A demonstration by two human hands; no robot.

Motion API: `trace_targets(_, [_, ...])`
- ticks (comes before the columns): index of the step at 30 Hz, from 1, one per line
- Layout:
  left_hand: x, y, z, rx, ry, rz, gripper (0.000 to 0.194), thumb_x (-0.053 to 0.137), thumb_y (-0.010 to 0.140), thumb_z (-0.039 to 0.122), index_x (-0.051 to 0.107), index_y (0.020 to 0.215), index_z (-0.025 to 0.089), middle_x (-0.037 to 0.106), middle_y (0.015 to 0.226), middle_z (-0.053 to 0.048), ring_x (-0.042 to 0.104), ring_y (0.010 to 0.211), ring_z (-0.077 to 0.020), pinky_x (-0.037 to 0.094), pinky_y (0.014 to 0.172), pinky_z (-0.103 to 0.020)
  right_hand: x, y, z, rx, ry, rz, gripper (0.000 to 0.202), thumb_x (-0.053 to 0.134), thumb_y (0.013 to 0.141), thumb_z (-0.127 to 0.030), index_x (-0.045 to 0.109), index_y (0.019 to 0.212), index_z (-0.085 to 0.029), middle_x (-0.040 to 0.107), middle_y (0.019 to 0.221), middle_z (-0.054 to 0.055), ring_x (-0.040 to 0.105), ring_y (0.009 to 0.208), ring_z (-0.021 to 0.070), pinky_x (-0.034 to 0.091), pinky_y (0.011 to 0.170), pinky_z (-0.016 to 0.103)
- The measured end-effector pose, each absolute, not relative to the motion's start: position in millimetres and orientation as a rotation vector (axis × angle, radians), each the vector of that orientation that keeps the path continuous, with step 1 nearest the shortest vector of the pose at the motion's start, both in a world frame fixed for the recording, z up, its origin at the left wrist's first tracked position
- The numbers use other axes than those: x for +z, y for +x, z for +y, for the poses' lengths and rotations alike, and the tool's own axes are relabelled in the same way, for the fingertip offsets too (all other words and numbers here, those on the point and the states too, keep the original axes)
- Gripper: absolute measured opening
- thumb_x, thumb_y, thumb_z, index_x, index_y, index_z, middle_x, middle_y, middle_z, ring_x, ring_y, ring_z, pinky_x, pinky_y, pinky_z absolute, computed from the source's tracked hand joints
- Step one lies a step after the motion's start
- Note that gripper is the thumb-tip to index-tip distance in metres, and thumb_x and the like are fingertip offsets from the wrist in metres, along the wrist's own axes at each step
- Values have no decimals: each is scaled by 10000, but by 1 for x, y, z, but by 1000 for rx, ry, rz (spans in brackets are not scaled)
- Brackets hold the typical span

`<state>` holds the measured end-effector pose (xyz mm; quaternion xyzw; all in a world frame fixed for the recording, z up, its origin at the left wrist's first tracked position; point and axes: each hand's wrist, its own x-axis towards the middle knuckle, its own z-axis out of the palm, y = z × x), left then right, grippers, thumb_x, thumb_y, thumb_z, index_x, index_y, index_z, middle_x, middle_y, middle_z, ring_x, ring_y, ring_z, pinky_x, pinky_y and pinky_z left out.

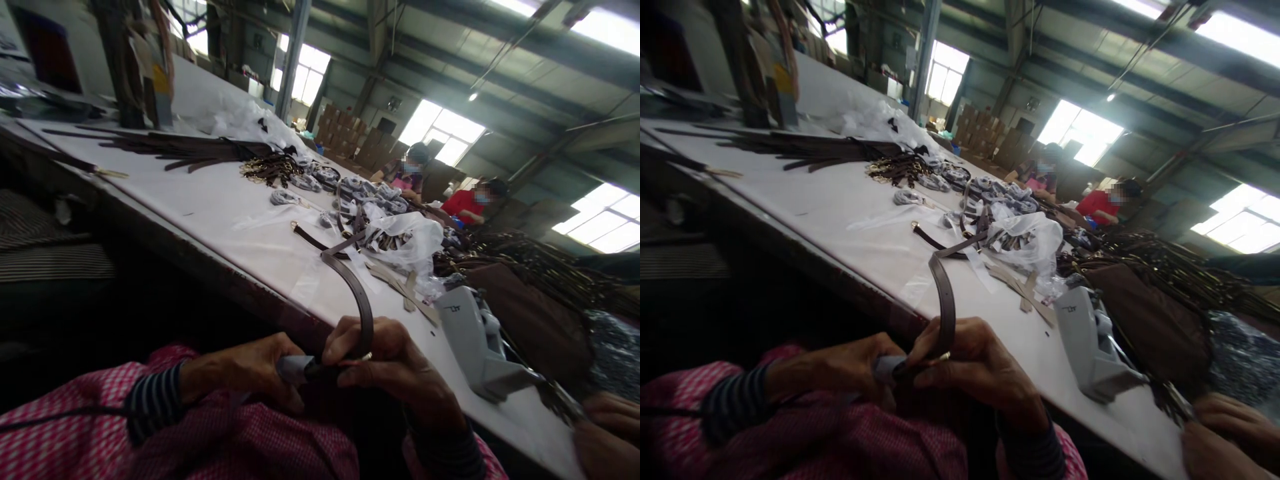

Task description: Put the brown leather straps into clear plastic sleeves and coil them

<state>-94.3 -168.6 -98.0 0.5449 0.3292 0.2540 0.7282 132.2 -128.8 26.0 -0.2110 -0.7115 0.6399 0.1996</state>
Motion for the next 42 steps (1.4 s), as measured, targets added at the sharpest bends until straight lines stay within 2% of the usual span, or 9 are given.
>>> trace_targets(4, [-91, -87, -171, 797, 1225, 782, 274, 842, 765, 396, 742, 855, 156, 477, 666, 56, 349, 614, -102, 271, 554, -229, 19, 124, -132, 1794, -777, -1727, 175, 869, 795, -256, 813, 918, -144, 659, 758, 16, 550, 648, 105, 422, 592, 209])
trace_targets(7, [-83, -83, -170, 881, 1321, 836, 305, 789, 840, 418, 772, 998, 157, 516, 712, 45, 367, 642, -106, 288, 580, -225, 10, 116, -132, 1711, -833, -1620, 239, 872, 788, -326, 789, 883, -123, 662, 707, 21, 522, 576, 99, 393, 538, 214])
trace_targets(10, [-76, -80, -167, 892, 1389, 910, 304, 772, 864, 434, 756, 979, 153, 499, 663, 58, 371, 596, -98, 276, 545, -220, 3, 109, -131, 1634, -859, -1549, 271, 866, 792, -362, 778, 874, -119, 651, 676, 14, 508, 541, 98, 378, 515, 219])
trace_targets(16, [-75, -83, -158, 866, 1315, 908, 349, 804, 815, 423, 600, 694, 167, 494, 525, 63, 387, 475, -81, 263, 458, -210, -2, 102, -129, 1769, -765, -1483, 270, 905, 737, -316, 770, 884, -133, 678, 765, 23, 563, 652, 120, 410, 599, 222])
trace_targets(21, [-71, -87, -157, 769, 1344, 849, 388, 788, 819, 455, 588, 643, 172, 513, 472, 53, 381, 390, -72, 266, 401, -208, -4, 101, -111, 1820, -559, -1434, 283, 814, 841, -339, 779, 1046, -146, 666, 788, 3, 371, 526, 42, 284, 498, 180])
trace_targets(26, [-65, -91, -161, 742, 1340, 854, 402, 798, 807, 466, 589, 633, 169, 523, 480, 47, 389, 384, -69, 264, 389, -204, 8, 88, -100, 1930, -607, -1477, 344, 838, 793, -331, 780, 1074, -141, 713, 888, 53, 583, 654, 101, 351, 532, 180])
trace_targets(31, [-62, -96, -163, 858, 1295, 863, 467, 784, 796, 525, 563, 589, 168, 528, 449, 24, 407, 386, -83, 275, 396, -214, 21, 66, -106, 1898, -633, -1379, 211, 882, 712, -262, 740, 823, -153, 646, 703, -4, 492, 537, 73, 311, 479, 185])
trace_targets(36, [-48, -99, -166, 1021, 1249, 926, 422, 826, 759, 507, 602, 659, 163, 553, 497, 33, 458, 444, -94, 342, 451, -215, 25, 51, -116, 1890, -602, -1179, 283, 877, 698, -272, 715, 904, -166, 612, 690, -33, 501, 520, 77, 384, 486, 191])
trace_targets(42, [-33, -99, -174, 990, 1267, 924, 404, 865, 704, 497, 667, 740, 147, 563, 494, 41, 465, 421, -89, 315, 424, -199, 20, 54, -122, 1850, -526, -1298, 226, 857, 755, -246, 696, 891, -165, 558, 642, -64, 387, 483, 56, 334, 459, 196])
